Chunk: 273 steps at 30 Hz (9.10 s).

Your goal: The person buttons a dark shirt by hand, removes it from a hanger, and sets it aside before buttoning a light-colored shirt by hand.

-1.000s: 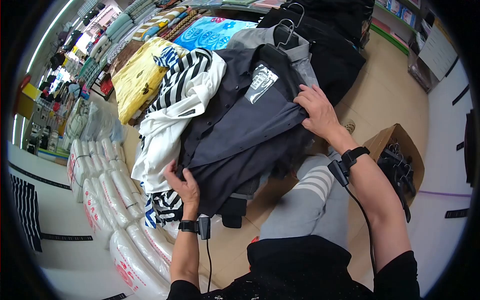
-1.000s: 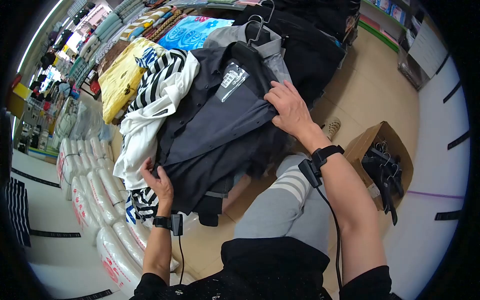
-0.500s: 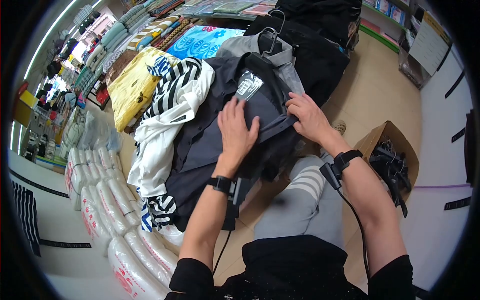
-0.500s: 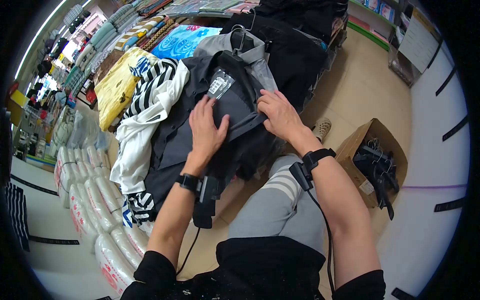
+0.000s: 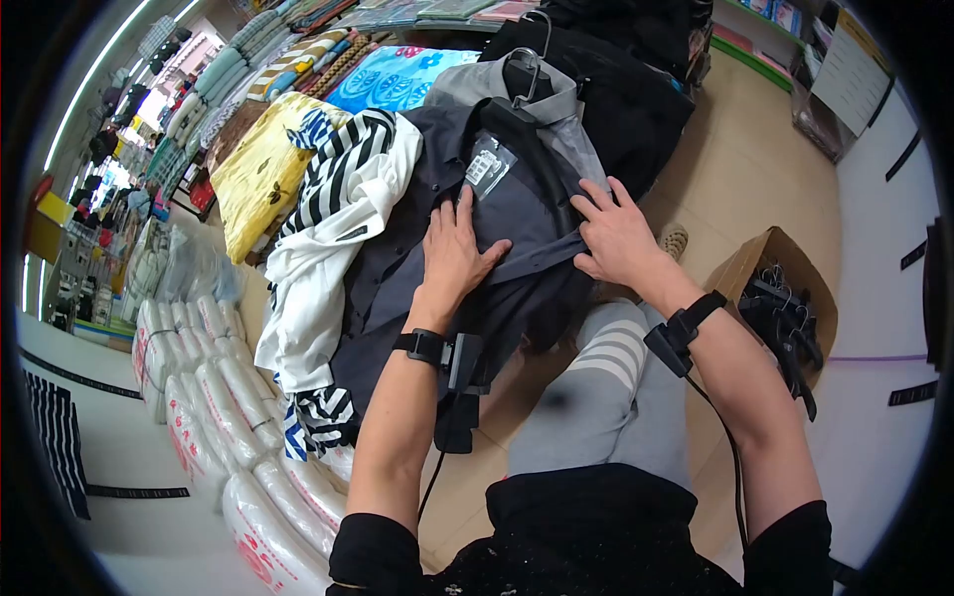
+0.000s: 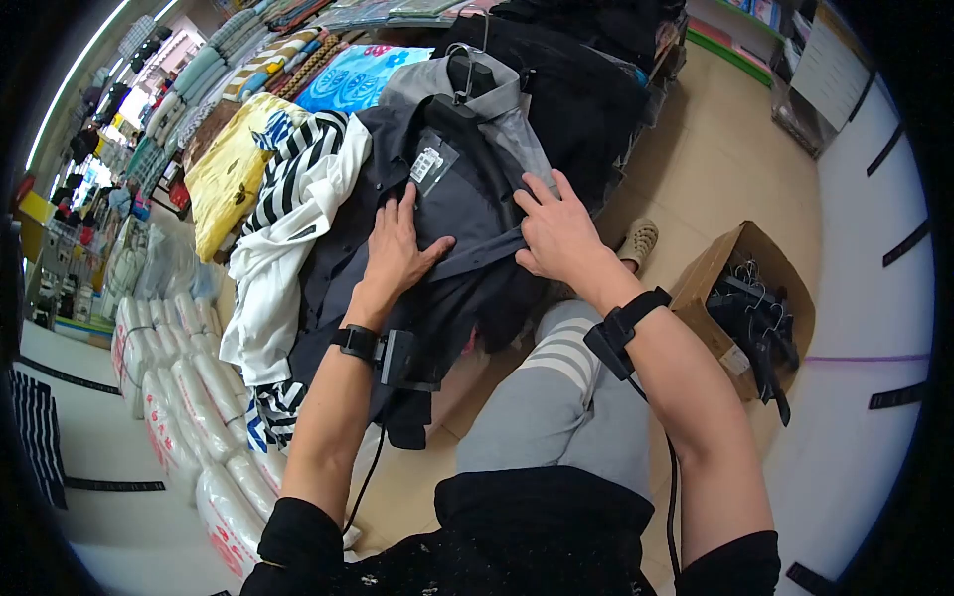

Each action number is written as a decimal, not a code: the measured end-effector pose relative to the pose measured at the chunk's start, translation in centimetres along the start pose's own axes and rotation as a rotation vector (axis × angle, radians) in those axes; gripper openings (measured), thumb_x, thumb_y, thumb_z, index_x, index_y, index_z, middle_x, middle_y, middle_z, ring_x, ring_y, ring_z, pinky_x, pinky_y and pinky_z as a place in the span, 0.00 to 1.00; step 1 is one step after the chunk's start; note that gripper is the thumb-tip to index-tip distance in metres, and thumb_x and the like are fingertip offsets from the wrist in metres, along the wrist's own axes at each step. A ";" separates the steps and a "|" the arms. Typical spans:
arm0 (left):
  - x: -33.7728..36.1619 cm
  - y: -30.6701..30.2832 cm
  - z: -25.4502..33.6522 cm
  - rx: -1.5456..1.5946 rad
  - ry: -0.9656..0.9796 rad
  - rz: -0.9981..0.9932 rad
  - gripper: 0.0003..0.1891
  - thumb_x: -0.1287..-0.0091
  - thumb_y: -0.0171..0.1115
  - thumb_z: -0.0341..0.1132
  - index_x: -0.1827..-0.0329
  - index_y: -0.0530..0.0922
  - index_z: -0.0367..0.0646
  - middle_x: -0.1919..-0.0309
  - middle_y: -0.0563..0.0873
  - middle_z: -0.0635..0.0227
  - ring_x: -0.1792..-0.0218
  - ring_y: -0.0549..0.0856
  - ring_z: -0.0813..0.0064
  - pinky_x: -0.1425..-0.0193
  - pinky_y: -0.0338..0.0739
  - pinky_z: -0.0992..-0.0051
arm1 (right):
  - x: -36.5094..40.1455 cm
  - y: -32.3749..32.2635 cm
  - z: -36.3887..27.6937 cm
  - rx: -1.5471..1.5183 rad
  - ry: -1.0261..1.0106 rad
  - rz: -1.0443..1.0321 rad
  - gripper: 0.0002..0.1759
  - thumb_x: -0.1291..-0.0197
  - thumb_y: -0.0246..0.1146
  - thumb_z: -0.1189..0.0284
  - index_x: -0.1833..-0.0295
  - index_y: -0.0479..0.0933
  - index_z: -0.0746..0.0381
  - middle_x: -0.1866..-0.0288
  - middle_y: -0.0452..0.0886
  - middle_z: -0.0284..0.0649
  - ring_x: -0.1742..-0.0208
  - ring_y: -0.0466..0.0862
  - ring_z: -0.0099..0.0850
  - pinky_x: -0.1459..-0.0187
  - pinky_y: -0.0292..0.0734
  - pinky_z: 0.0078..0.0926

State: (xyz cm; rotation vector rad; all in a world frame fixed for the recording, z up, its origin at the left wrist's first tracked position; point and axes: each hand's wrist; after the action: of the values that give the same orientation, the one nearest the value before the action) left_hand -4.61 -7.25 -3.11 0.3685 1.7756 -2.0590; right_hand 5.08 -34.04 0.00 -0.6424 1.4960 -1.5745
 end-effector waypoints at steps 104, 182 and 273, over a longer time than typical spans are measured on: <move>5.2 -0.6 9.9 0.251 -0.001 -0.056 0.48 0.31 0.76 0.57 0.17 0.67 0.35 0.17 0.61 0.26 0.16 0.61 0.28 0.15 0.53 0.33 | 32.4 2.6 -3.8 -1.787 1.113 0.668 0.20 0.25 0.56 0.57 0.42 0.75 0.63 0.61 0.84 0.39 0.70 0.80 0.23 0.64 0.80 0.25; -2.4 -16.8 -21.7 1.122 -0.729 0.228 0.27 0.21 0.72 0.39 0.25 0.77 0.34 0.38 0.90 0.61 0.41 0.90 0.68 0.36 0.87 0.68 | 47.6 13.9 -2.9 -1.357 1.959 0.799 0.13 0.31 0.73 0.58 0.56 0.79 0.53 0.69 0.76 0.26 0.70 0.78 0.17 0.66 0.76 0.21; 1.7 -16.8 -17.8 -0.350 -0.021 -0.006 0.38 0.34 0.59 0.18 0.17 0.70 0.45 0.24 0.78 0.43 0.27 0.79 0.40 0.21 0.75 0.54 | 48.2 17.2 -5.2 -1.238 1.601 0.339 0.13 0.19 0.63 0.68 0.37 0.82 0.62 0.50 0.86 0.32 0.57 0.82 0.22 0.53 0.77 0.22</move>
State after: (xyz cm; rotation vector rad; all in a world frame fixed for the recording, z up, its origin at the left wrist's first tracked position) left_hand -14.84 12.04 8.08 0.2364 2.0748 -1.7023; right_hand -19.82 -70.51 -26.37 0.5611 3.5142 -0.4753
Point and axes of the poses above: each hand's wrist, its own x-axis away from the middle knuckle, its own y-axis out of the palm, z = x × y
